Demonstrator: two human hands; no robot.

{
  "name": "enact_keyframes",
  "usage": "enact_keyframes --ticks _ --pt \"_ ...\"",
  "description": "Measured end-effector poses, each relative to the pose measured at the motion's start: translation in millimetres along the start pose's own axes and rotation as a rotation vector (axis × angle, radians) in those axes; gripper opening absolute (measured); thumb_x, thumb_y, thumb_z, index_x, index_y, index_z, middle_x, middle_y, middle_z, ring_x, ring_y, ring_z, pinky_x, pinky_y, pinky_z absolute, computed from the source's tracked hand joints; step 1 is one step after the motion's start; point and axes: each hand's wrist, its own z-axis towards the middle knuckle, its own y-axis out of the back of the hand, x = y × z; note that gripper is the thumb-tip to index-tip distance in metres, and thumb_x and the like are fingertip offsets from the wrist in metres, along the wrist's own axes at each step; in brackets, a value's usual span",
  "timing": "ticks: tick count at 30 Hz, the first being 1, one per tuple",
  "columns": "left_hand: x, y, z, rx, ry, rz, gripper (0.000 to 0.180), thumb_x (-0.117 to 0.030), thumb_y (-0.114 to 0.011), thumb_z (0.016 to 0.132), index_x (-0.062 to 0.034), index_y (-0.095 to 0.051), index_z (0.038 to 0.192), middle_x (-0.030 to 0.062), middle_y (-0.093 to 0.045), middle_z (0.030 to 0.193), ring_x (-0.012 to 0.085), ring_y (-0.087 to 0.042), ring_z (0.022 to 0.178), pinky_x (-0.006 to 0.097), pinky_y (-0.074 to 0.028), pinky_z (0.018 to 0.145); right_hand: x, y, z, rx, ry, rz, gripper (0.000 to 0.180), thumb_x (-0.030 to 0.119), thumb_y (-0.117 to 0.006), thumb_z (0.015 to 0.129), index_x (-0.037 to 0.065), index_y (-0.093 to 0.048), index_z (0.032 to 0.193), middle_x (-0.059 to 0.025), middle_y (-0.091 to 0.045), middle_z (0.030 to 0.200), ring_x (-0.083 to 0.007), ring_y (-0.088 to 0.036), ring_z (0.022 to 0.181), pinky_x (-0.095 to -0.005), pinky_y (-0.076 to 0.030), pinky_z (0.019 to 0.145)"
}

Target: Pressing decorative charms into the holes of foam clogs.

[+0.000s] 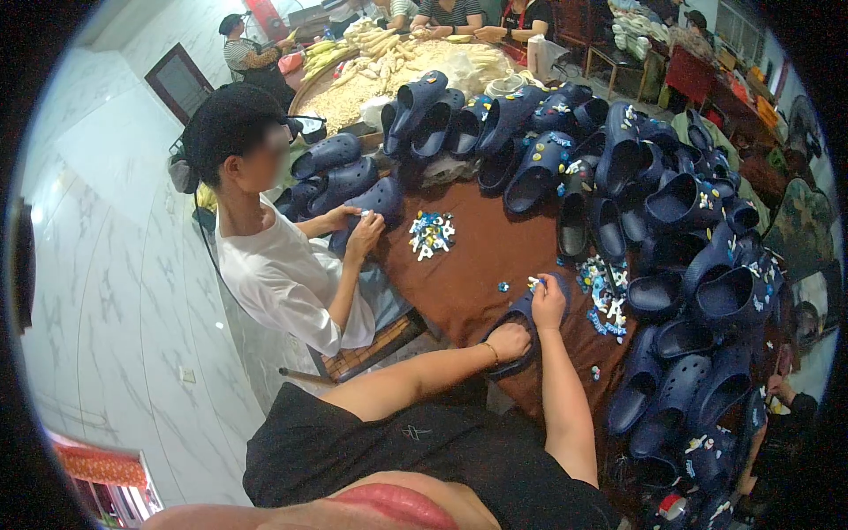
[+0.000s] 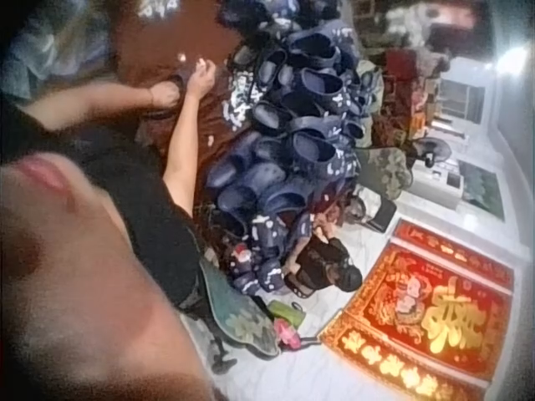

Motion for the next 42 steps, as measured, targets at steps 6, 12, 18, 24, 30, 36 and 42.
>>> enact_keyframes --ticks 6,12,18,24,30,36,42 --pt "-0.9 0.9 -1.7 -0.033 0.012 -0.008 0.025 -0.021 -0.048 0.074 -0.0017 -0.057 0.060 0.0194 -0.057 0.066 0.0336 -0.056 0.064 0.043 -0.044 0.063 3.4 -0.4 0.6 -0.003 0.012 -0.024 0.018 0.010 -0.045 0.077 0.003 -0.055 0.090 -0.0175 -0.058 0.084 -0.0341 -0.056 0.077 -0.0387 -0.043 0.067" --pt "3.9 0.2 -0.4 0.001 0.045 -0.010 0.025 -0.021 -0.047 0.073 -0.0011 -0.058 0.062 0.0194 -0.058 0.068 0.0332 -0.056 0.067 0.043 -0.044 0.065 11.9 -0.6 2.5 0.009 -0.002 -0.022 0.017 0.009 -0.047 0.076 0.003 -0.055 0.090 -0.0180 -0.058 0.084 -0.0342 -0.056 0.078 -0.0387 -0.043 0.068" --pt "-5.6 8.5 0.2 0.070 0.047 -0.003 0.025 -0.021 -0.047 0.074 -0.0008 -0.058 0.064 0.0193 -0.058 0.069 0.0323 -0.056 0.069 0.042 -0.044 0.067 1.0 -1.1 0.5 -0.013 0.017 -0.035 0.017 0.008 -0.047 0.076 0.003 -0.055 0.090 -0.0177 -0.058 0.084 -0.0336 -0.056 0.078 -0.0385 -0.043 0.068" --pt "-4.9 2.6 -2.9 0.028 0.029 -0.004 0.025 -0.021 -0.047 0.074 -0.0013 -0.058 0.063 0.0184 -0.058 0.068 0.0316 -0.056 0.067 0.041 -0.044 0.066 1.2 0.8 -3.4 0.013 -0.007 -0.037 0.017 0.009 -0.047 0.076 0.004 -0.055 0.090 -0.0174 -0.058 0.085 -0.0337 -0.056 0.079 -0.0388 -0.043 0.069" --pt "-1.0 1.7 0.7 0.003 0.004 0.009 0.024 -0.021 -0.048 0.073 -0.0021 -0.057 0.061 0.0177 -0.057 0.065 0.0319 -0.056 0.064 0.041 -0.045 0.065 -2.0 -0.4 -0.2 -0.008 0.008 -0.054 0.017 0.009 -0.047 0.077 0.004 -0.055 0.090 -0.0163 -0.058 0.085 -0.0331 -0.056 0.078 -0.0379 -0.044 0.068" --pt "1.0 -0.4 1.1 -0.025 -0.006 0.000 0.023 -0.021 -0.048 0.073 -0.0027 -0.057 0.061 0.0178 -0.057 0.067 0.0320 -0.056 0.066 0.042 -0.044 0.065 2.0 -0.6 2.7 0.010 -0.001 -0.039 0.017 0.009 -0.047 0.077 0.004 -0.055 0.091 -0.0160 -0.059 0.084 -0.0326 -0.057 0.078 -0.0377 -0.044 0.068" --pt "-3.2 11.6 2.5 0.008 0.017 0.006 0.023 -0.019 -0.048 0.072 -0.0018 -0.056 0.060 0.0187 -0.057 0.065 0.0325 -0.056 0.063 0.041 -0.045 0.063 0.6 -4.5 10.1 0.015 -0.003 -0.044 0.018 0.010 -0.047 0.077 0.003 -0.055 0.092 -0.0163 -0.059 0.086 -0.0298 -0.058 0.079 -0.0360 -0.044 0.069"
